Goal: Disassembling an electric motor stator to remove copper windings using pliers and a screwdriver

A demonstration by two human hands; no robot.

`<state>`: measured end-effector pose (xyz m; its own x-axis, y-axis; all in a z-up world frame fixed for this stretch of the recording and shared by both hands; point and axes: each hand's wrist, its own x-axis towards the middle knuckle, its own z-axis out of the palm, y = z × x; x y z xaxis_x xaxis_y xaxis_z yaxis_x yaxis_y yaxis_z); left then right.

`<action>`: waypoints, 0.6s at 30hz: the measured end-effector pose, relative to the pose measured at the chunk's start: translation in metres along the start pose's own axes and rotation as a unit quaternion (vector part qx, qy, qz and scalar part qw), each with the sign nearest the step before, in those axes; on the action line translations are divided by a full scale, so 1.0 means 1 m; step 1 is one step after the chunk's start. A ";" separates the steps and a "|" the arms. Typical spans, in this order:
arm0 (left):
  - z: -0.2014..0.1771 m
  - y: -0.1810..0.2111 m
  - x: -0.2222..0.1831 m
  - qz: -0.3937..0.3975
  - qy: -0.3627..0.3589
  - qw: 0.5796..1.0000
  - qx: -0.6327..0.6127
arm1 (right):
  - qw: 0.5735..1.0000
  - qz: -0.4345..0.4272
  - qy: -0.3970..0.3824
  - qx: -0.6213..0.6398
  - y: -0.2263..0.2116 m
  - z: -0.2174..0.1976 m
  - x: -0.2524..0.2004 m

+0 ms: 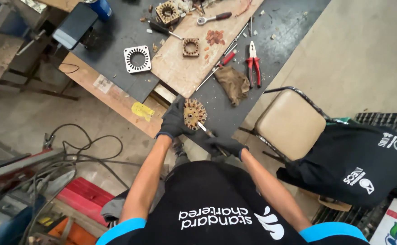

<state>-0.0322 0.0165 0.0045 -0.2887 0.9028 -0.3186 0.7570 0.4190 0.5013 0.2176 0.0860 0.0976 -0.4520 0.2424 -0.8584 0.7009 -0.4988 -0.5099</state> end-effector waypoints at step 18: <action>0.005 0.009 -0.025 -0.001 0.086 0.995 0.057 | 0.970 -0.007 0.080 -0.229 -0.042 0.034 -0.038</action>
<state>-0.0155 -0.0029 0.0128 -0.3793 0.9089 -0.1731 0.8145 0.4168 0.4035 0.1864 0.0694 0.1533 -0.3980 0.3911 -0.8298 0.8830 -0.0820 -0.4622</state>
